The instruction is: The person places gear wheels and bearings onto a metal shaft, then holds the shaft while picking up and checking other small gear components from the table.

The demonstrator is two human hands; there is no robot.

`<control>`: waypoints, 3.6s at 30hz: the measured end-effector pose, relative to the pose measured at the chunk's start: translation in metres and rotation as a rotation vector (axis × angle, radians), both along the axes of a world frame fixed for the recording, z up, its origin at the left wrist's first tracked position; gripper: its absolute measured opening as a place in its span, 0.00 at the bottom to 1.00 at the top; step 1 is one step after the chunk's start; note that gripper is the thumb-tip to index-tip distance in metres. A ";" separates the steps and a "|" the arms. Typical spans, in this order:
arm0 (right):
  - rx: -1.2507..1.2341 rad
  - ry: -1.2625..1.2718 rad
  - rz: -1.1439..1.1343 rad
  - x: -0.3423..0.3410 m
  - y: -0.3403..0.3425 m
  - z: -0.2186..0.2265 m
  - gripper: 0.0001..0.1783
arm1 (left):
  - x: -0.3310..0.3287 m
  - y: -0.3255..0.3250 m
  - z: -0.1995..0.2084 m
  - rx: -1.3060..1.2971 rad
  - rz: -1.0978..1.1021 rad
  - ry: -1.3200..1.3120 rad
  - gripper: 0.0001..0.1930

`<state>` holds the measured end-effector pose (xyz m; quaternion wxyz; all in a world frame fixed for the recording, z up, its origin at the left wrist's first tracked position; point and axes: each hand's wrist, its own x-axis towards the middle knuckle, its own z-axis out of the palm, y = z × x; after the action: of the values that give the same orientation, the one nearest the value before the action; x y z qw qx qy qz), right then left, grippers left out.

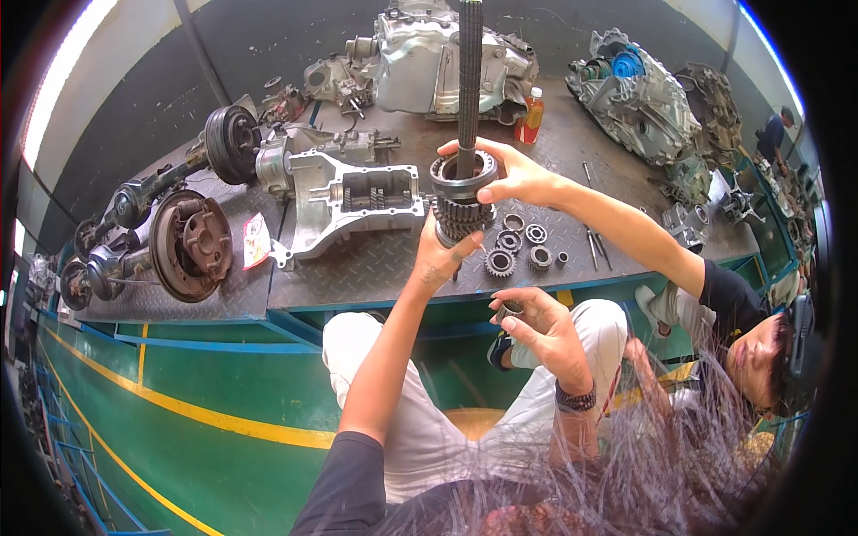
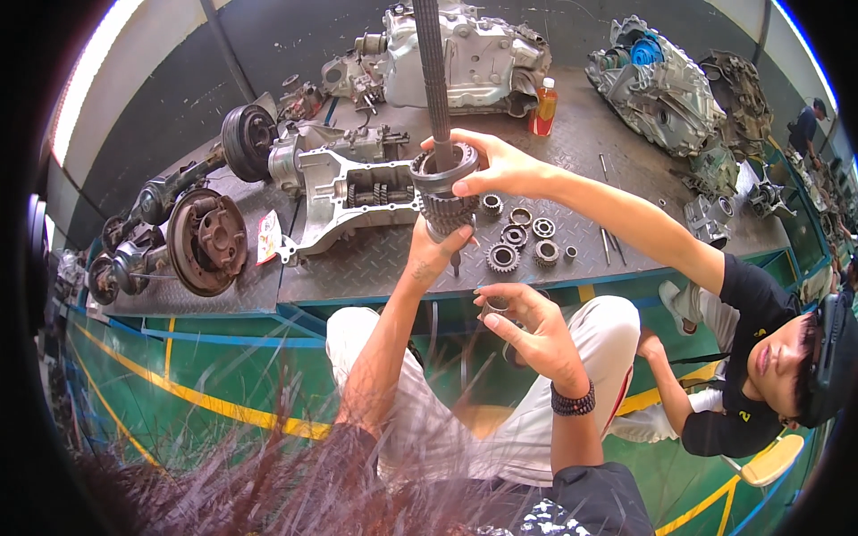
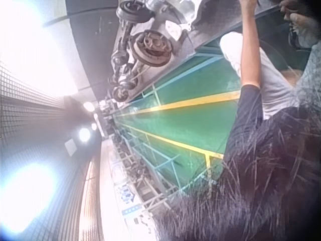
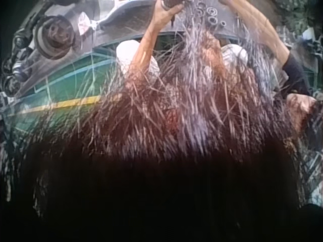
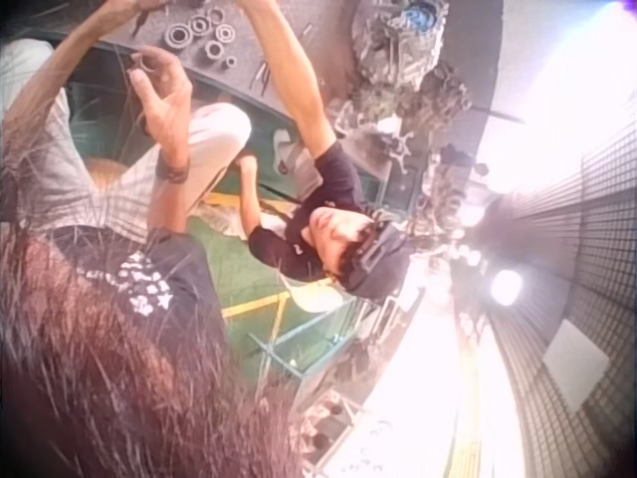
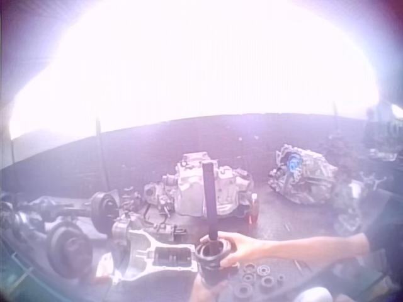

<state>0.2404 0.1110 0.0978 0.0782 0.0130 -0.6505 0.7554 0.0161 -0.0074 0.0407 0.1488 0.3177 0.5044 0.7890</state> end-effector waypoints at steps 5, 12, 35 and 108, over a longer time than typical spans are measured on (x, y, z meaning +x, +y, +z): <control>0.035 -0.009 -0.024 0.000 0.002 -0.003 0.21 | 0.003 0.000 0.005 0.023 0.009 -0.042 0.34; 0.064 -0.050 -0.012 -0.002 0.001 -0.008 0.20 | 0.001 -0.004 0.003 0.002 0.020 -0.032 0.30; 0.093 -0.040 -0.054 -0.004 0.002 -0.008 0.19 | 0.000 -0.001 0.002 0.024 0.029 -0.034 0.31; 1.029 0.168 -0.538 -0.106 -0.058 0.044 0.27 | -0.014 -0.013 -0.018 0.015 0.007 0.019 0.26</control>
<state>0.1345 0.0528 0.1419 0.3020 -0.0565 -0.9056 0.2925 0.0018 -0.0200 0.0227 0.1389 0.3243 0.5009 0.7904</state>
